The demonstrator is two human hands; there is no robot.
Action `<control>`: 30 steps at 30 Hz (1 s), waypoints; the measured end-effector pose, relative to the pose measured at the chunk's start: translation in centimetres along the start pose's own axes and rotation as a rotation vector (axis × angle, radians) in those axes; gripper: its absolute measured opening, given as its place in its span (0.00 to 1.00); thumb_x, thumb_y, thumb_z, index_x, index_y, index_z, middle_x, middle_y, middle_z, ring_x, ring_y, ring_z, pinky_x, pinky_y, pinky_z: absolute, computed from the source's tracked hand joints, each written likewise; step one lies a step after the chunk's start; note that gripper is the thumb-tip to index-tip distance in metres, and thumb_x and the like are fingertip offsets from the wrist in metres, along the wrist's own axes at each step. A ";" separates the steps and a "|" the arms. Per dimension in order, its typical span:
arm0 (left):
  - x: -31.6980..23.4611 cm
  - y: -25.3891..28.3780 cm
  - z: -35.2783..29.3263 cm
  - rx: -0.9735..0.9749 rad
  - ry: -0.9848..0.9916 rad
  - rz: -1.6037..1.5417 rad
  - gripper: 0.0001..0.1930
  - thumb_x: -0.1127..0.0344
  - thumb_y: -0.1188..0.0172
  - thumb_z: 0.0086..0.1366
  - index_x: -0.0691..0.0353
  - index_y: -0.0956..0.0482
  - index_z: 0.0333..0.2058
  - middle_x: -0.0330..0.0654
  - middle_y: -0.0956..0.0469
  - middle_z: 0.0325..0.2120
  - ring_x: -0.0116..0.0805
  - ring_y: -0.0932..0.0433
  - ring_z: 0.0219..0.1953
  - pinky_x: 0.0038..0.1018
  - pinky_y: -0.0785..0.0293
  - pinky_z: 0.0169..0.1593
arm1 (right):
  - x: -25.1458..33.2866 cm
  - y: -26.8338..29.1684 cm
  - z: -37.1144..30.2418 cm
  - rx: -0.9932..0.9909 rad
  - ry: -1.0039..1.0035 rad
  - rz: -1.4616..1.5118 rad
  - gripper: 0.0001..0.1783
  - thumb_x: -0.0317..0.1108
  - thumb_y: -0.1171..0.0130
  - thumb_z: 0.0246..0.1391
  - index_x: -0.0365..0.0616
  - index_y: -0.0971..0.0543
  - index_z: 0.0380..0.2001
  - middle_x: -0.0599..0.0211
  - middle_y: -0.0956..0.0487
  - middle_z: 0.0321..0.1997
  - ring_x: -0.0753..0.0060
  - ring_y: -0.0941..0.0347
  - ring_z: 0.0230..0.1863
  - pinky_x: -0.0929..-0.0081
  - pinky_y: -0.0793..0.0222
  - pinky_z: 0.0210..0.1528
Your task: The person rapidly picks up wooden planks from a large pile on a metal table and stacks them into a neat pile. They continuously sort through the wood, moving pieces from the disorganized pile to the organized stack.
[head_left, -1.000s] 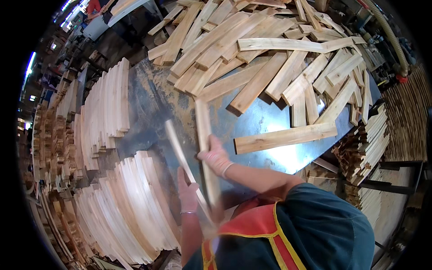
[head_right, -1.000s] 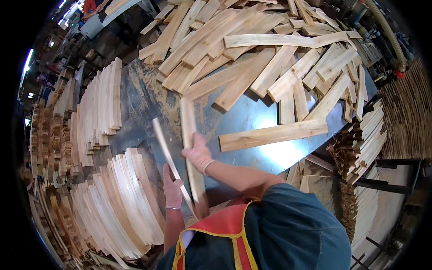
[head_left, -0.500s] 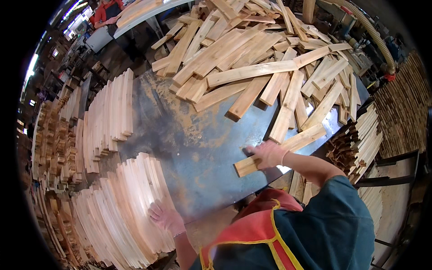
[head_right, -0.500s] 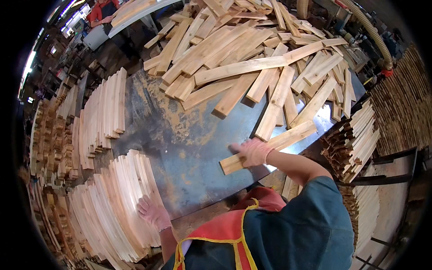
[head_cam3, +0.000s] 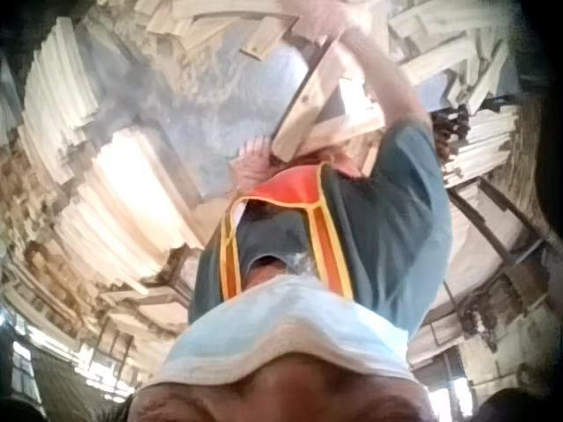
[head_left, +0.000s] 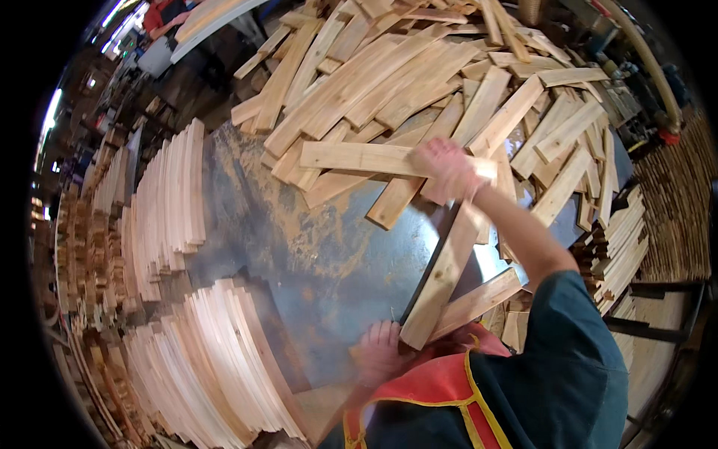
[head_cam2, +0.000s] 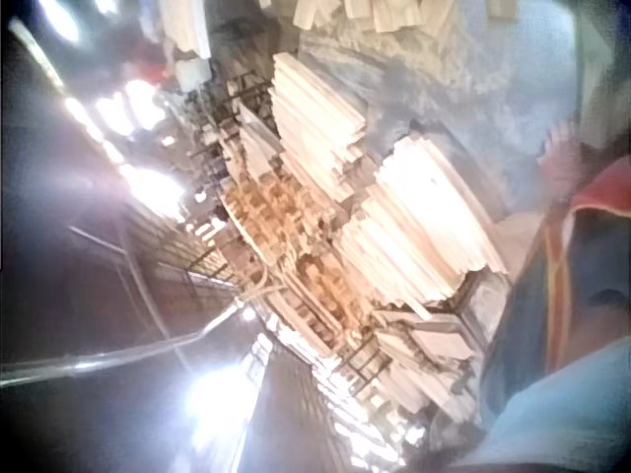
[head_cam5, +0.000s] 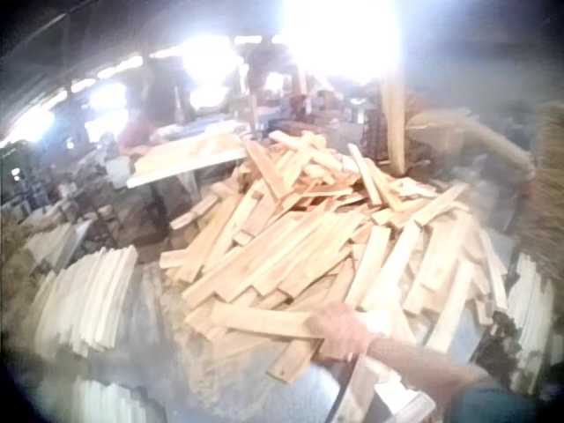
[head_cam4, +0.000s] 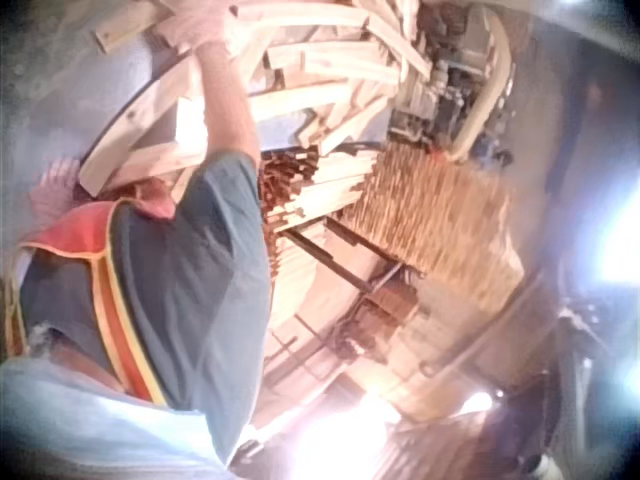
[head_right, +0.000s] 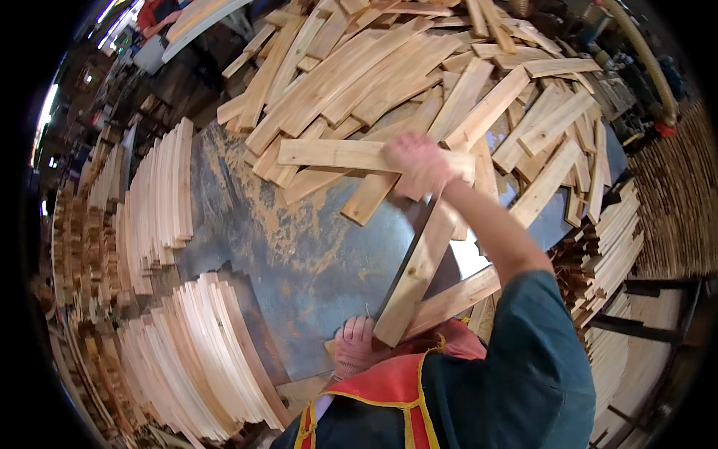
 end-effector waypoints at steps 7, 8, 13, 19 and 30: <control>1.5 4.5 -1.8 0.533 0.450 -0.212 0.26 0.48 0.25 0.55 0.56 0.19 0.48 0.40 0.20 0.36 0.48 0.20 0.38 0.44 0.23 0.44 | -0.7 -3.6 1.0 0.255 -0.175 0.242 0.50 0.47 0.27 0.42 0.50 0.32 0.70 0.52 0.21 0.64 0.47 0.25 0.66 0.54 0.31 0.69; 2.4 5.8 -2.9 0.626 0.597 -0.273 0.30 0.51 0.24 0.53 0.57 0.21 0.53 0.41 0.21 0.37 0.47 0.20 0.41 0.45 0.23 0.49 | -0.9 -3.0 0.4 0.287 -0.240 0.273 0.49 0.46 0.28 0.43 0.49 0.32 0.70 0.52 0.21 0.63 0.47 0.24 0.66 0.54 0.30 0.68; 7.7 1.8 -20.6 0.144 1.004 -1.342 0.26 0.65 0.27 0.63 0.66 0.18 0.59 0.40 0.13 0.46 0.35 0.15 0.43 0.31 0.18 0.46 | 3.6 2.2 -1.8 0.374 -0.331 0.681 0.50 0.42 0.26 0.43 0.43 0.33 0.71 0.48 0.18 0.54 0.52 0.20 0.60 0.62 0.24 0.59; 8.5 4.3 -22.3 -0.115 1.019 -1.687 0.23 0.68 0.31 0.69 0.66 0.20 0.60 0.38 0.16 0.49 0.26 0.17 0.46 0.23 0.20 0.47 | 22.2 -1.9 -11.0 0.400 -0.255 1.574 0.46 0.40 0.29 0.52 0.40 0.34 0.72 0.54 0.20 0.57 0.62 0.24 0.59 0.64 0.26 0.62; 13.8 7.9 -14.4 -0.043 1.013 0.144 0.27 0.52 0.31 0.57 0.65 0.20 0.50 0.56 0.21 0.54 0.57 0.24 0.61 0.47 0.30 0.67 | 31.1 -3.6 -6.6 0.189 0.106 0.600 0.30 0.51 0.32 0.49 0.45 0.22 0.51 0.45 0.18 0.53 0.41 0.21 0.55 0.50 0.26 0.59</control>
Point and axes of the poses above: each hand's wrist, its own z-axis towards the middle knuckle, its own y-axis out of the back of the hand, x = y × z, the point moved 4 cm from there along z, towards the middle knuckle
